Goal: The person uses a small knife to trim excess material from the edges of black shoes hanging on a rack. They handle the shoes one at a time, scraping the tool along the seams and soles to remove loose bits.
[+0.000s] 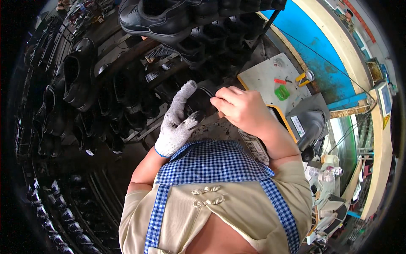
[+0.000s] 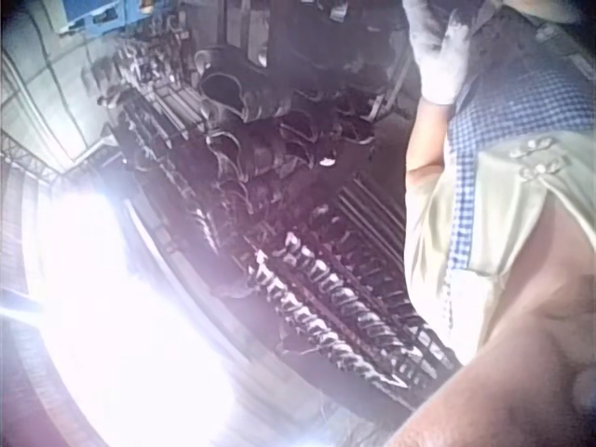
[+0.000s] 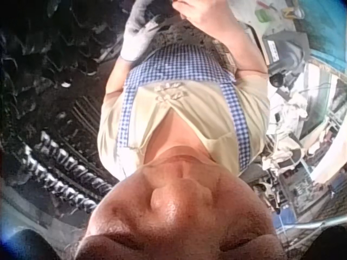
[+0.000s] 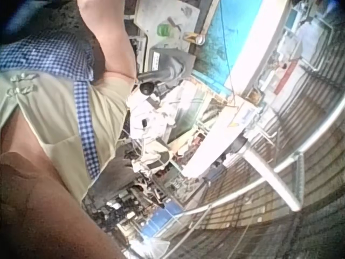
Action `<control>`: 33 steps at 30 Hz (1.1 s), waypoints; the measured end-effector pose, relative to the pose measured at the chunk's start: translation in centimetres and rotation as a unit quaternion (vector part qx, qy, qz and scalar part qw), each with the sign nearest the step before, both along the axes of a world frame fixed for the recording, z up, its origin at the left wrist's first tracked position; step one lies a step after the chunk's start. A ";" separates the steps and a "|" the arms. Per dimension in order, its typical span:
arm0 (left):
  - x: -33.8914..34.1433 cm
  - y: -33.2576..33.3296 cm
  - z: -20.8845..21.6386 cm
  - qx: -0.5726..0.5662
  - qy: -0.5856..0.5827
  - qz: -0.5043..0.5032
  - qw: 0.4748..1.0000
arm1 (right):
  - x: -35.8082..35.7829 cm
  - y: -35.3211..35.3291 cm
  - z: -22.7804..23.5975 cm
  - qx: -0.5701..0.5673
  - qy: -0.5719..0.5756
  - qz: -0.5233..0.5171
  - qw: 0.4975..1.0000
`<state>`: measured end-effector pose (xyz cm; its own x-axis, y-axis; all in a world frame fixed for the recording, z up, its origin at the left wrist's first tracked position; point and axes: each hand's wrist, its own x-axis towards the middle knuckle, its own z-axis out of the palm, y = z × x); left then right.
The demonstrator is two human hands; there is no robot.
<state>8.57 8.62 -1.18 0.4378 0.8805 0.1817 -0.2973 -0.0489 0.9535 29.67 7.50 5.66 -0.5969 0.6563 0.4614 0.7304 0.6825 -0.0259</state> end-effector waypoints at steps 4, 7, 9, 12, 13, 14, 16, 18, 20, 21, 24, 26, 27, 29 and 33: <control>-0.3 0.3 0.5 0.076 0.102 0.007 0.992 | -0.5 0.6 0.9 -0.026 -0.096 -0.007 0.995; -0.5 0.6 0.5 0.097 0.118 0.003 0.988 | -0.9 1.3 0.6 -0.037 -0.102 -0.011 0.994; -0.5 0.7 0.3 0.090 0.095 0.005 0.991 | -0.8 1.9 0.3 -0.061 -0.067 -0.004 0.996; -0.3 0.7 -0.1 0.061 0.037 0.014 0.997 | 0.0 2.5 -0.6 -0.102 0.005 0.014 0.995; -0.2 0.7 -0.2 0.051 0.025 0.021 0.998 | 0.1 2.3 -0.9 -0.099 0.018 0.016 0.995; -0.1 0.6 -0.4 0.042 0.013 0.028 0.999 | 0.1 2.1 -1.2 -0.097 0.031 0.017 0.995; 0.0 0.7 -1.2 0.007 -0.035 0.033 0.999 | 0.1 1.1 -2.0 -0.133 0.020 0.028 0.991; 0.3 0.6 -0.8 -0.055 -0.107 0.063 0.991 | 0.2 0.1 -3.5 -0.181 0.002 0.044 0.982; -0.3 1.4 -0.6 -0.059 -0.127 0.090 0.986 | 0.6 -0.3 -6.2 -0.239 0.046 0.038 0.969; -0.5 1.4 -0.1 -0.032 -0.083 0.116 0.989 | 1.4 -0.2 -6.7 -0.284 0.095 0.026 0.954; -0.5 1.3 0.2 -0.048 -0.128 0.082 0.987 | 3.4 0.4 -7.6 -0.361 0.243 -0.072 0.897; -0.6 1.4 -0.6 -0.021 -0.082 0.056 0.995 | 4.1 0.1 -8.2 -0.490 0.411 -0.110 0.761; -0.7 1.5 -0.7 -0.006 -0.056 0.043 0.997 | 3.8 -0.1 -7.9 -0.502 0.468 -0.087 0.722; -0.8 1.7 -0.2 0.189 0.068 -0.037 0.979 | 3.0 -0.8 -7.0 -0.517 0.575 -0.037 0.632; 0.2 1.3 -0.7 0.399 0.239 -0.154 0.872 | 5.1 -1.6 -10.9 -0.555 0.598 -0.063 0.575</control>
<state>8.77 9.88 -1.83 0.8244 0.3848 0.4150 0.0087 -0.7419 0.6705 34.75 5.89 -5.28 -0.2048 0.9457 -0.2526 -0.2210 -0.2960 -0.9292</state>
